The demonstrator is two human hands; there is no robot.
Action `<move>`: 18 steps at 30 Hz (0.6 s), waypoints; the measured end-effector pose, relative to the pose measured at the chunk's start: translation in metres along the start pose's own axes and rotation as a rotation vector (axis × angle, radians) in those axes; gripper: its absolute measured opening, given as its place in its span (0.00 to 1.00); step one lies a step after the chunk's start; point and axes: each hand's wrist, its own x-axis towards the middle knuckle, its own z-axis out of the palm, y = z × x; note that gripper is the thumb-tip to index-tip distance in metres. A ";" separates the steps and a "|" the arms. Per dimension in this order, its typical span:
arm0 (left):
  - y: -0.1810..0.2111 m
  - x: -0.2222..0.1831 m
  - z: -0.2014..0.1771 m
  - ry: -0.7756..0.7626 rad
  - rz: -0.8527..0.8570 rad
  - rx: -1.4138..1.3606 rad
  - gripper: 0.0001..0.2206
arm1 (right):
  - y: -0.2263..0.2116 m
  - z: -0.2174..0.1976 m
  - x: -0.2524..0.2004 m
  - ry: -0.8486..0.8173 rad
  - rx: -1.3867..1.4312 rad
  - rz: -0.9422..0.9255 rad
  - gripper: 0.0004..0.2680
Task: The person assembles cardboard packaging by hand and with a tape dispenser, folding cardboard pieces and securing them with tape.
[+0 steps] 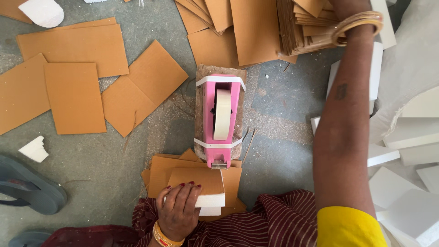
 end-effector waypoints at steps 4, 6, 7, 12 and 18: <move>0.000 0.000 0.001 0.004 0.005 -0.002 0.21 | 0.007 -0.017 -0.006 -0.138 0.332 -0.018 0.25; 0.001 -0.001 0.001 0.003 0.005 -0.006 0.21 | 0.013 -0.020 -0.011 -0.156 0.390 0.016 0.25; -0.001 -0.001 0.001 0.001 0.000 -0.004 0.20 | 0.013 -0.019 -0.011 -0.164 0.418 0.038 0.26; 0.002 -0.003 0.002 0.019 -0.004 -0.006 0.19 | 0.022 -0.019 -0.021 -0.199 0.439 0.055 0.29; 0.000 0.001 0.004 0.026 -0.017 0.007 0.20 | 0.029 -0.014 -0.028 -0.182 0.515 -0.027 0.40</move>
